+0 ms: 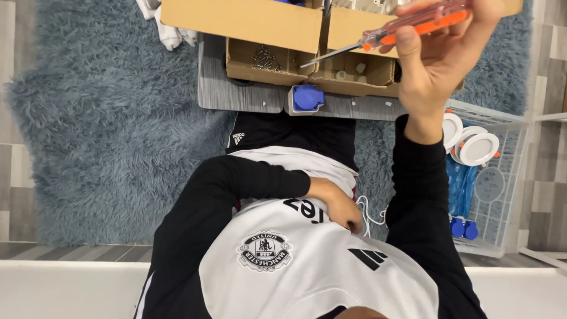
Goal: A person sits on the floor and uses a screwdriver to assemble or adjust small blue and white electrical components before placing them into organized cardboard boxes.
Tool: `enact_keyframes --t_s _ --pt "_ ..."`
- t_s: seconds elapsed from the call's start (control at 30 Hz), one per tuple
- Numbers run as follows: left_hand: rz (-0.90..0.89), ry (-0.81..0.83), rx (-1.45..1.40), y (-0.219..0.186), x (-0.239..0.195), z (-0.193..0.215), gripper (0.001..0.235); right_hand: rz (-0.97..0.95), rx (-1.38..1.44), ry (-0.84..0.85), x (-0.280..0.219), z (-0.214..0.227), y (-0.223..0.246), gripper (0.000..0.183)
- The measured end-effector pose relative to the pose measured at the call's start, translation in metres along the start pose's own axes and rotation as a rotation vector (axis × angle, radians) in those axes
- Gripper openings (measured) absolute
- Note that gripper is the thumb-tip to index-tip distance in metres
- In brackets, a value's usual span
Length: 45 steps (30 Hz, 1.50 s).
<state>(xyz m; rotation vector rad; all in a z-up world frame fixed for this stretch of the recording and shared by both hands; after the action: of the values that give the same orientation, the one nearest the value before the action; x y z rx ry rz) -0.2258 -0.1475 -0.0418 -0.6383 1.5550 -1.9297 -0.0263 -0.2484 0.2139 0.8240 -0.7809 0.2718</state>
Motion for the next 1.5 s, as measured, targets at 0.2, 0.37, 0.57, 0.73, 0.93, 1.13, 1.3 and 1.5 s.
enact_keyframes --t_s 0.2,0.37,0.57,0.73,0.93,1.13,1.3,1.5 --pt "0.014 0.056 -0.051 0.008 0.005 -0.005 0.027 -0.065 0.078 -0.023 -0.021 -0.008 -0.028 0.078" --pt "-0.115 -0.006 -0.133 0.006 -0.008 0.003 0.027 -0.112 0.12 -0.069 -0.04 -0.006 -0.044 0.083" --pt "-0.178 -0.031 -0.444 -0.009 -0.043 0.021 0.044 -0.029 -0.015 0.023 -0.032 -0.026 -0.014 0.077" --pt "-0.19 -0.562 -0.292 -0.065 -0.094 0.069 0.013 0.228 -0.265 0.102 -0.039 -0.061 -0.022 0.072" --pt "-0.155 -0.807 -0.15 -0.051 -0.112 0.079 0.01 0.21 -0.282 0.101 -0.048 -0.083 -0.023 0.062" --pt "-0.199 -0.921 -0.143 -0.082 -0.141 0.092 0.011 0.149 -0.27 0.07 -0.059 -0.088 -0.036 0.062" --pt "-0.25 -1.03 -0.182 -0.105 -0.171 0.099 0.009 0.142 -0.25 0.043 -0.063 -0.088 -0.035 0.058" --pt "-0.232 -1.225 -0.137 -0.123 -0.216 0.101 0.007 0.033 -0.189 -0.041 -0.073 -0.069 -0.03 0.049"
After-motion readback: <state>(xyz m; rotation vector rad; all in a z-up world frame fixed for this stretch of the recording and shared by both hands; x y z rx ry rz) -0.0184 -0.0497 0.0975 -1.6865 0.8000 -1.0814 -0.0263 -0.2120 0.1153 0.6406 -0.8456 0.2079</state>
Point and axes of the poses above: each hand's wrist, its own x-axis towards the middle knuckle, its own z-axis out of the back of the hand, y = z × x, the point moved 6 cm from there along x, towards the middle knuckle, and after that the axes turned 15 degrees about -x, right-handed, at the moved point
